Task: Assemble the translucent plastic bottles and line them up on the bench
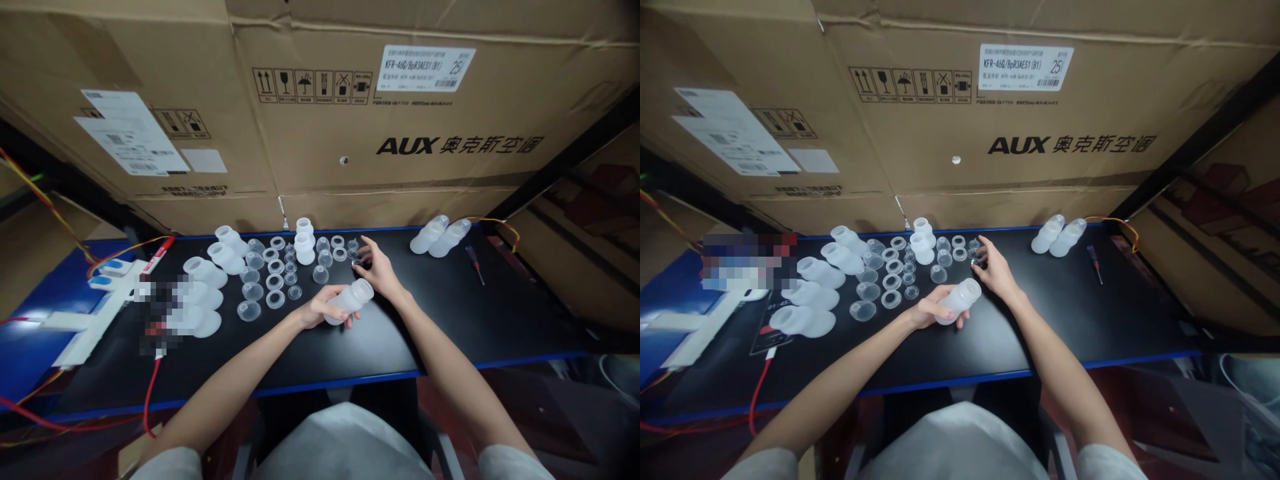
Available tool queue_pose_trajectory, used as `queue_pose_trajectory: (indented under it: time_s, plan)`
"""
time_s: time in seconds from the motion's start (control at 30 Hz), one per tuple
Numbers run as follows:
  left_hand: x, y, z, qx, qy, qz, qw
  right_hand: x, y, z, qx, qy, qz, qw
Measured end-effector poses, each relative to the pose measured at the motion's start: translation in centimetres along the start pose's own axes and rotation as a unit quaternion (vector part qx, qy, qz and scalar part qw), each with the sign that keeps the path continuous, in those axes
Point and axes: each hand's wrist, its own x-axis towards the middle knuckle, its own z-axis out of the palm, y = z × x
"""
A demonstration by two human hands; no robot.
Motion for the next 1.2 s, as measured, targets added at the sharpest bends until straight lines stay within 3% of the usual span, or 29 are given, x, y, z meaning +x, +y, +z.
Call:
queue_pose_trajectory:
  time_s: [0.23,0.37,0.47,0.53,0.6,0.67,0.73,0.97,1.2]
  plan:
    - [0.0,-0.1,0.0,0.006,-0.005,0.003,1.000,0.1,-0.4,-0.2,0.002,-0.005,-0.017,1.000]
    - [0.1,-0.2,-0.1,0.006,0.002,0.015,1.000,0.6,-1.8,-2.0,0.001,0.016,-0.041,0.999]
    - [0.3,-0.4,-0.2,-0.003,0.008,0.023,1.000,0.9,-2.8,-3.9,0.078,0.030,0.002,0.996]
    - [0.4,-0.7,-0.2,-0.012,0.022,0.024,0.999,0.9,-3.4,-5.0,0.161,-0.014,0.043,0.986]
    - [0.6,-0.9,-0.2,-0.010,0.044,0.026,0.999,0.7,-4.1,-5.6,0.227,-0.108,0.054,0.966]
    - [0.7,-1.0,-0.1,0.002,0.069,0.033,0.997,0.4,-4.9,-5.7,0.244,-0.185,0.051,0.951]
    - [0.7,-0.8,0.1,0.012,0.083,0.039,0.996,0.1,-5.7,-5.6,0.234,-0.208,0.051,0.949]
    - [0.3,0.7,-0.4,0.048,0.099,0.040,0.993,-0.2,-5.7,-4.9,0.260,-0.135,0.015,0.956]
    - [0.5,0.7,-0.6,0.074,0.134,0.070,0.986,0.1,-5.9,-3.9,0.286,-0.082,-0.035,0.954]
